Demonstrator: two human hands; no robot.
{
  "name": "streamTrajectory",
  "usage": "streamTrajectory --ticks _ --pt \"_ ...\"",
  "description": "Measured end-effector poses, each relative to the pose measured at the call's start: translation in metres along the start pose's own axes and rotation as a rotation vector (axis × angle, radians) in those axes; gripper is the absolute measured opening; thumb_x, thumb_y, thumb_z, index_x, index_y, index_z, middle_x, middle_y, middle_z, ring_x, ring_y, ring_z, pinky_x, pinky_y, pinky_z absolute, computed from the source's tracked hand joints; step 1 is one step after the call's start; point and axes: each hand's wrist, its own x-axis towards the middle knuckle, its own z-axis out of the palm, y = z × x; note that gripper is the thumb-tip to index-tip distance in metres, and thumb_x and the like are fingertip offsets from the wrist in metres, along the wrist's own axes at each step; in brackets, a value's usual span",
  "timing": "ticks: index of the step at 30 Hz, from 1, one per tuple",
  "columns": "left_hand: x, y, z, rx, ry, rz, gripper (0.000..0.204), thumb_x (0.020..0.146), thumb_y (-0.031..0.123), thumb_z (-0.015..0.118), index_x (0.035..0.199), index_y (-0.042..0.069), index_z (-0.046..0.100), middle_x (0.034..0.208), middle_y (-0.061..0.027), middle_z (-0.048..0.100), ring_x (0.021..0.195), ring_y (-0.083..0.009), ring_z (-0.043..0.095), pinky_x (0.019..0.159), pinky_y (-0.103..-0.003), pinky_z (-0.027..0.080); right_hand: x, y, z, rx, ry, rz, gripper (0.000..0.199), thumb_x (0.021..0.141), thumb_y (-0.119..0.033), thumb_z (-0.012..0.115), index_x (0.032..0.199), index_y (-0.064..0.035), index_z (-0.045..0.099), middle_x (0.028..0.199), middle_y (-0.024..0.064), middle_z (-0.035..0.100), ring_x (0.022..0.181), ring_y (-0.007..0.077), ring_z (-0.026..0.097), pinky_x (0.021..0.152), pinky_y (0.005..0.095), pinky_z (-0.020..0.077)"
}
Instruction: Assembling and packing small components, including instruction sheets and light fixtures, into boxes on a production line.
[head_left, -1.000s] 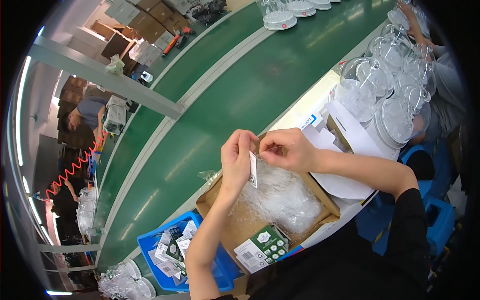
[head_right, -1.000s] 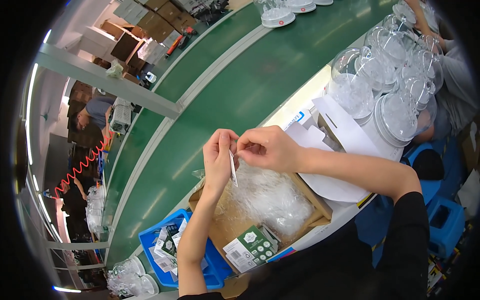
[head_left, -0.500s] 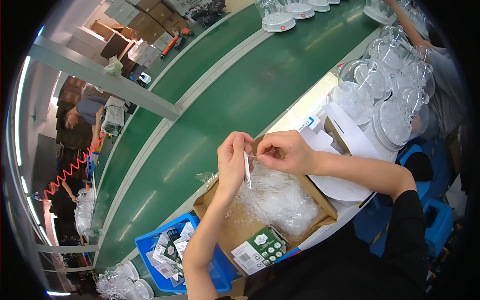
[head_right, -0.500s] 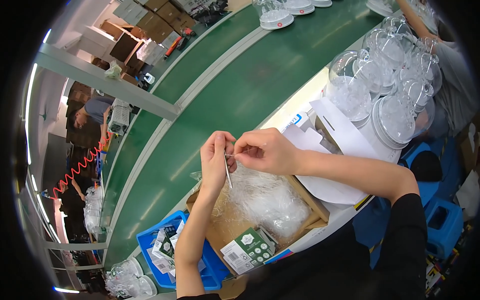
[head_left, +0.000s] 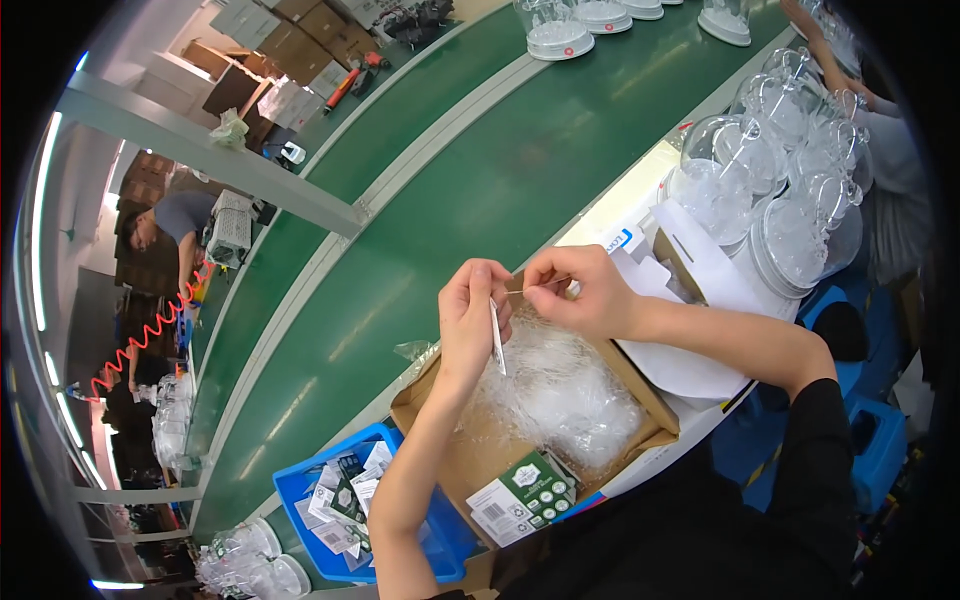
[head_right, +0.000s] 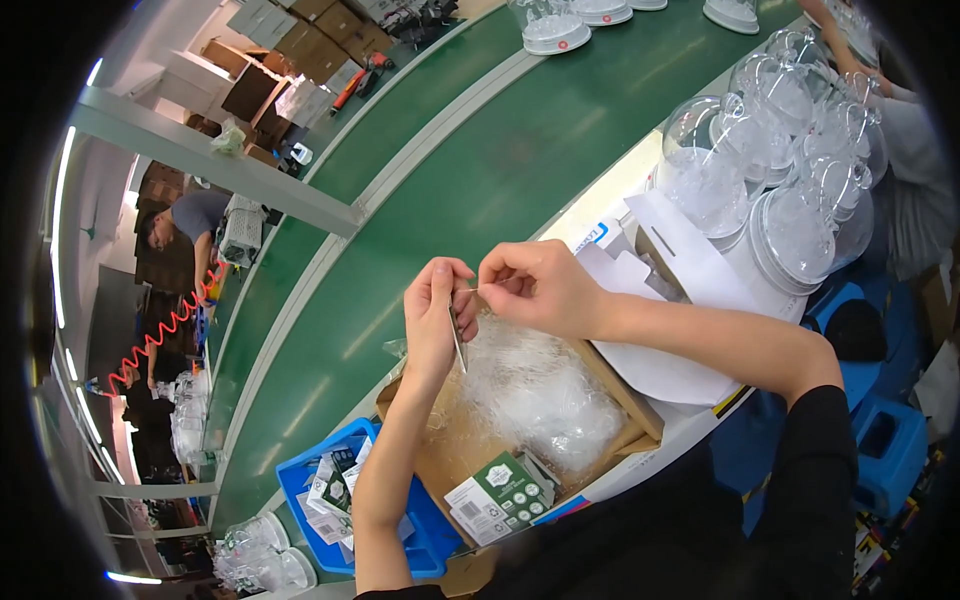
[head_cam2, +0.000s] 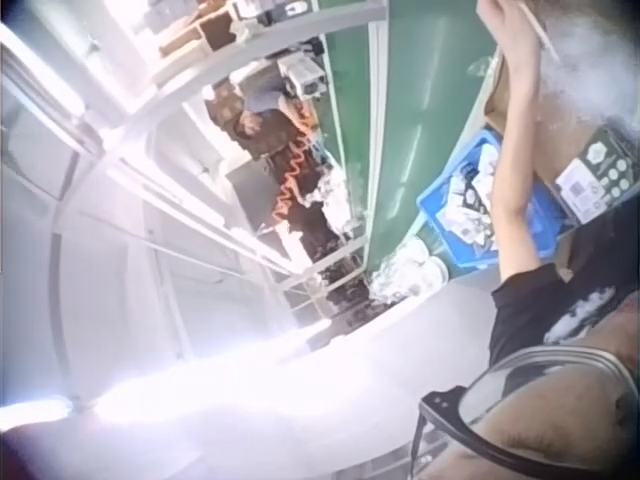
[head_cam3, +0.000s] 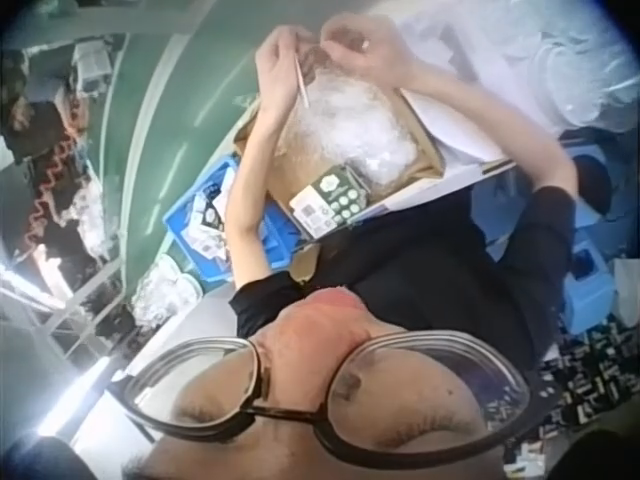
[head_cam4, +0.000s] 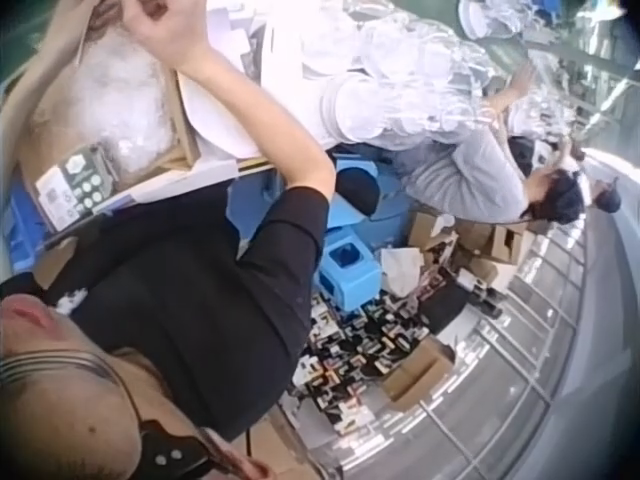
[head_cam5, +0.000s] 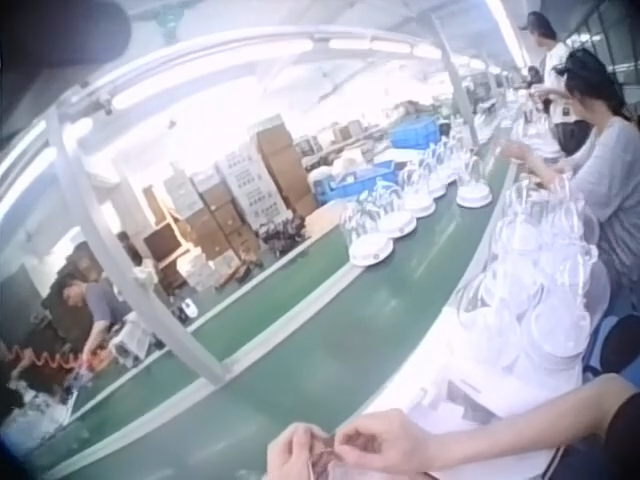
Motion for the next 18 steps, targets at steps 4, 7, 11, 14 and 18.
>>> streamTrajectory --ticks 4,7,11,14,18 --pt "0.0037 0.0001 0.0003 0.006 0.021 0.026 0.031 0.103 0.028 0.039 0.089 0.004 0.052 0.056 0.004 0.038 0.041 -0.0041 0.035 0.034 -0.021 0.029 -0.0014 -0.0064 -0.0001 -0.131 -0.099 -0.052 0.005 0.081 -0.003 0.066 0.082 -0.0001 0.062 0.073 0.0026 0.062 0.062 0.0065 0.058 0.055 0.0198 0.0468" --pt "0.0031 -0.0019 0.0033 0.042 0.023 0.044 0.031 0.103 0.028 0.039 0.089 0.004 0.052 0.056 0.0038 0.039 0.041 -0.0042 0.035 0.035 -0.021 0.03 -0.0017 -0.0041 -0.0006 -0.155 -0.089 -0.08 0.006 0.081 -0.003 0.067 0.083 -0.0002 0.062 0.073 0.0032 0.063 0.061 0.007 0.058 0.054 0.0201 0.0469" --pt "0.002 -0.0039 0.0044 0.075 0.037 0.046 0.032 0.104 0.027 0.038 0.088 0.004 0.053 0.057 0.0035 0.04 0.04 -0.0044 0.037 0.035 -0.021 0.032 -0.0015 -0.0012 0.0012 -0.121 -0.064 -0.087 0.006 0.08 -0.003 0.067 0.082 -0.0001 0.062 0.073 0.0033 0.062 0.06 0.0075 0.058 0.052 0.0207 0.0466" --pt "0.0016 -0.0053 0.0027 0.07 0.027 0.05 0.032 0.104 0.027 0.038 0.088 0.003 0.053 0.057 0.0034 0.04 0.041 -0.0043 0.037 0.035 -0.021 0.032 -0.0024 -0.0036 0.0015 -0.137 -0.058 -0.085 0.006 0.08 -0.003 0.067 0.083 -0.0001 0.062 0.072 0.0033 0.062 0.06 0.0076 0.057 0.052 0.0207 0.0461" --pt "0.0029 -0.0062 0.0038 0.096 0.037 0.058 0.033 0.104 0.027 0.038 0.088 0.003 0.054 0.057 0.0033 0.041 0.041 -0.0042 0.038 0.035 -0.021 0.032 -0.001 -0.0037 0.0011 -0.135 -0.06 -0.094 0.006 0.08 -0.003 0.067 0.082 -0.0003 0.062 0.072 0.0033 0.062 0.059 0.0074 0.056 0.052 0.0205 0.0453"
